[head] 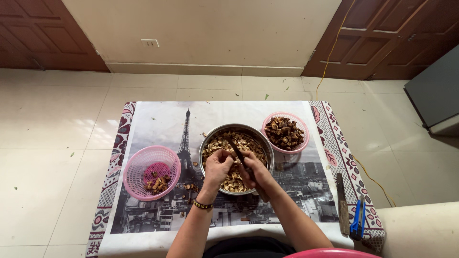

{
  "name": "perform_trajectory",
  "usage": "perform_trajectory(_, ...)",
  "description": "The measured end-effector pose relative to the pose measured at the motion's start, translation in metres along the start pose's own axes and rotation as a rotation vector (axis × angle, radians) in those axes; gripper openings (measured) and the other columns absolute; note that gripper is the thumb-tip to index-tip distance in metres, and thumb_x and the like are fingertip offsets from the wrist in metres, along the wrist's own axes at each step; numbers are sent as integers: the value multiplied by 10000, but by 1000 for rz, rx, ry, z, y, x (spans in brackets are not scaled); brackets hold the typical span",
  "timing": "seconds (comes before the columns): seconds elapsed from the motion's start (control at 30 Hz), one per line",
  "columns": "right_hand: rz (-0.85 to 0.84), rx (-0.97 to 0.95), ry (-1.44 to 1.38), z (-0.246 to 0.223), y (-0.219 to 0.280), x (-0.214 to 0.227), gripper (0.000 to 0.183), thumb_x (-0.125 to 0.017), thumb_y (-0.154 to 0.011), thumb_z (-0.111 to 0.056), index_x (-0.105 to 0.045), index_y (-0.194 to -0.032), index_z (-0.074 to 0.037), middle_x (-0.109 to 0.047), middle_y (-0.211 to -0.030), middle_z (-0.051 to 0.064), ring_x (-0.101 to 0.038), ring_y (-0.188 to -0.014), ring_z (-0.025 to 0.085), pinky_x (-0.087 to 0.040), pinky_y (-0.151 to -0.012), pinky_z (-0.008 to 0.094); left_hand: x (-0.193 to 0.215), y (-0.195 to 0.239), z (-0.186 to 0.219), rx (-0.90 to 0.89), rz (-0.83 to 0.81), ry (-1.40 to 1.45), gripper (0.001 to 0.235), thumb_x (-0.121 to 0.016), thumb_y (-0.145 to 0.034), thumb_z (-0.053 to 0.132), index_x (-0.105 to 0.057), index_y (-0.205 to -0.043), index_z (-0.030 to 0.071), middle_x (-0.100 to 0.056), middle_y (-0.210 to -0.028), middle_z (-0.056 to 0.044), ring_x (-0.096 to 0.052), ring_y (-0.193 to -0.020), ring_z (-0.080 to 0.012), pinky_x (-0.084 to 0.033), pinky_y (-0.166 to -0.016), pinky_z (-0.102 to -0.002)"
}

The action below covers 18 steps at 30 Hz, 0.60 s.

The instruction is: The person sorts through dried plant material in a metal bowl, using their hands and a small knife to clean specific pieces before placing them into pink baskets.

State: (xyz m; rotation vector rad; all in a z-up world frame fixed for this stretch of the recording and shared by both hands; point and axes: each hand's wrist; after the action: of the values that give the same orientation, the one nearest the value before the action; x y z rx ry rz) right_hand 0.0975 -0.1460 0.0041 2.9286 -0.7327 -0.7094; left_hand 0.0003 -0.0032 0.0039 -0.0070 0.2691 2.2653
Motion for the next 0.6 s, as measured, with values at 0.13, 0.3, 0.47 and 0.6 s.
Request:
perform_trajectory(0.13,-71,-37,-247,-7,2,1,403,-321,-1095,-269,-459,-1415,-66,-442,-592,-40,-391,-379,56,-366,-335,199,2,-8,-12,15,11,18,107,-667,-953,83,-727,-990,2,-678,-794,-34,-579,-636,-70,-469,-538,-214)
perform_trajectory(0.3,110,-26,-48,-15,2,12,410,-330,-1093,-253,-398,-1461,-84,-438,-571,-20,-395,-380,75,-364,-317,220,7,-10,-21,-88,27,63,93,-664,-966,65,-714,-985,-11,-659,-788,-24,-542,-625,-53,-426,-518,-191)
perform_trajectory(0.47,-4,0,245,-5,12,-2,581,-391,-1043,-188,-300,-1613,-123,-469,-578,-37,-422,-408,66,-394,-336,221,2,-4,-12,-102,-2,-28,100,-656,-970,88,-713,-954,7,-690,-797,-19,-600,-656,-47,-492,-561,-189)
perform_trajectory(0.6,-34,0,62,-9,11,-7,563,-365,-1068,-214,-315,-1611,-75,-447,-563,-48,-402,-387,57,-376,-324,208,0,-2,-7,-67,-9,-3,82,-633,-935,43,-712,-947,23,-697,-826,-2,-643,-691,-33,-551,-616,-181)
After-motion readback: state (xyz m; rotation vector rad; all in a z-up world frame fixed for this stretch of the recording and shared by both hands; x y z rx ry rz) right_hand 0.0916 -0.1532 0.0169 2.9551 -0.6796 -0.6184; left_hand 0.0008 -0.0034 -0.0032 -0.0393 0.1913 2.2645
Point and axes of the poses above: each hand's wrist, its own y-axis away from the middle knuckle, its own x-axis out of the back of the hand, z = x × y
